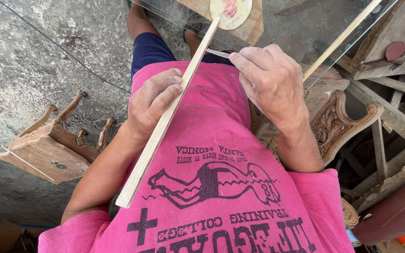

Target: The person sits holding a long thin wooden strip and runs a small blade along its edge to shave and smooth it. They periodically press the strip's end against a round sanding disc on the table and hold the strip up to view its edge before continuing to shave along it.

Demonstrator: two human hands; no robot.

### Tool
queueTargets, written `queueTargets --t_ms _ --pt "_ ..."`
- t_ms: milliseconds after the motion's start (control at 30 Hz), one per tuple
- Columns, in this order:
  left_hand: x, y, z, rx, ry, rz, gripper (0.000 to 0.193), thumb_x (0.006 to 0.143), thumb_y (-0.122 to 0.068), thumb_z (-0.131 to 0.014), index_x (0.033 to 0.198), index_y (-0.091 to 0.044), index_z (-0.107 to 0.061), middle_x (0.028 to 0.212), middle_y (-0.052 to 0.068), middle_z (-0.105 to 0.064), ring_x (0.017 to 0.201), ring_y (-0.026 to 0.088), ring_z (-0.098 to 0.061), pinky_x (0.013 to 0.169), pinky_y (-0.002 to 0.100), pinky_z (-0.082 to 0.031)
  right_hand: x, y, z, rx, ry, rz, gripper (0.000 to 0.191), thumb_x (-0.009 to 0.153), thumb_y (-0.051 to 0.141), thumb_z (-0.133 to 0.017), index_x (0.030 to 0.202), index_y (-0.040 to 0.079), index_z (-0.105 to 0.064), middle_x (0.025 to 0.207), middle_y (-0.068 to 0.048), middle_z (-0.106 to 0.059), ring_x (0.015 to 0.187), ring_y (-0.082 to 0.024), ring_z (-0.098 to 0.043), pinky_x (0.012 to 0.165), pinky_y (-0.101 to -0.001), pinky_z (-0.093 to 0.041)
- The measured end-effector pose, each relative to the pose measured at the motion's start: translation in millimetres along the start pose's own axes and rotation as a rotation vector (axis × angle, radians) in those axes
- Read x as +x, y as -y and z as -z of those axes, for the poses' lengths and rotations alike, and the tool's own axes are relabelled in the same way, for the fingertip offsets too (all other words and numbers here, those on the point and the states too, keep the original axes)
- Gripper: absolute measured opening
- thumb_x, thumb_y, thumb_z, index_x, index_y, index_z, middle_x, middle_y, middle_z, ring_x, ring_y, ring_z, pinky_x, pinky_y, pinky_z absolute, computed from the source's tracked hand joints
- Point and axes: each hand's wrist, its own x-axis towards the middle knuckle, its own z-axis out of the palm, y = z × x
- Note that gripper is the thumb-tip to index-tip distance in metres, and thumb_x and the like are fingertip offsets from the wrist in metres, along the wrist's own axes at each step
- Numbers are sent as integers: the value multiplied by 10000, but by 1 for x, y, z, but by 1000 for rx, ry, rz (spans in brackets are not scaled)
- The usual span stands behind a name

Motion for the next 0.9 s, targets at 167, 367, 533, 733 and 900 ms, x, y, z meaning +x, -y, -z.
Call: queueTargets --t_ms 167,367,533,733,900 --pt "4 -2 -5 1 -5 1 398 854 38 -774 1210 36 -596 1169 225 -668 1137 389 -704 949 430 -618 -5 -6 7 55 3 47 269 899 34 -808 1158 86 -760 1117 -9 -719 959 -208 -666 809 -340 -567" --pt "17 -10 -16 10 -261 86 310 944 149 -766 1150 21 -572 1047 189 -678 971 304 -735 873 389 -640 -16 -27 -30 431 -149 -90 238 915 -62 -727 1116 54 -782 1089 -74 -764 930 -190 -710 799 -324 -594" --pt "23 -17 -15 -70 -304 158 272 1017 142 -715 1169 19 -526 1053 182 -643 986 296 -718 858 376 -638 -29 -14 -76 734 -231 -380 252 938 -84 -702 1154 26 -771 1074 -105 -741 904 -148 -711 768 -260 -583" --pt "28 -19 -12 -63 -325 175 266 1028 145 -697 1177 20 -516 1047 174 -627 974 281 -708 848 376 -636 -32 4 -94 745 -277 -384 270 959 -77 -714 1202 33 -755 1145 -87 -723 1028 -156 -718 910 -269 -583" --pt "30 -18 -15 -107 -335 169 262 1026 142 -690 1181 14 -521 1050 169 -612 973 269 -708 842 370 -645 -33 14 -93 812 -209 -400 268 951 -38 -746 1211 27 -747 1192 -94 -691 1012 -153 -703 867 -263 -592"
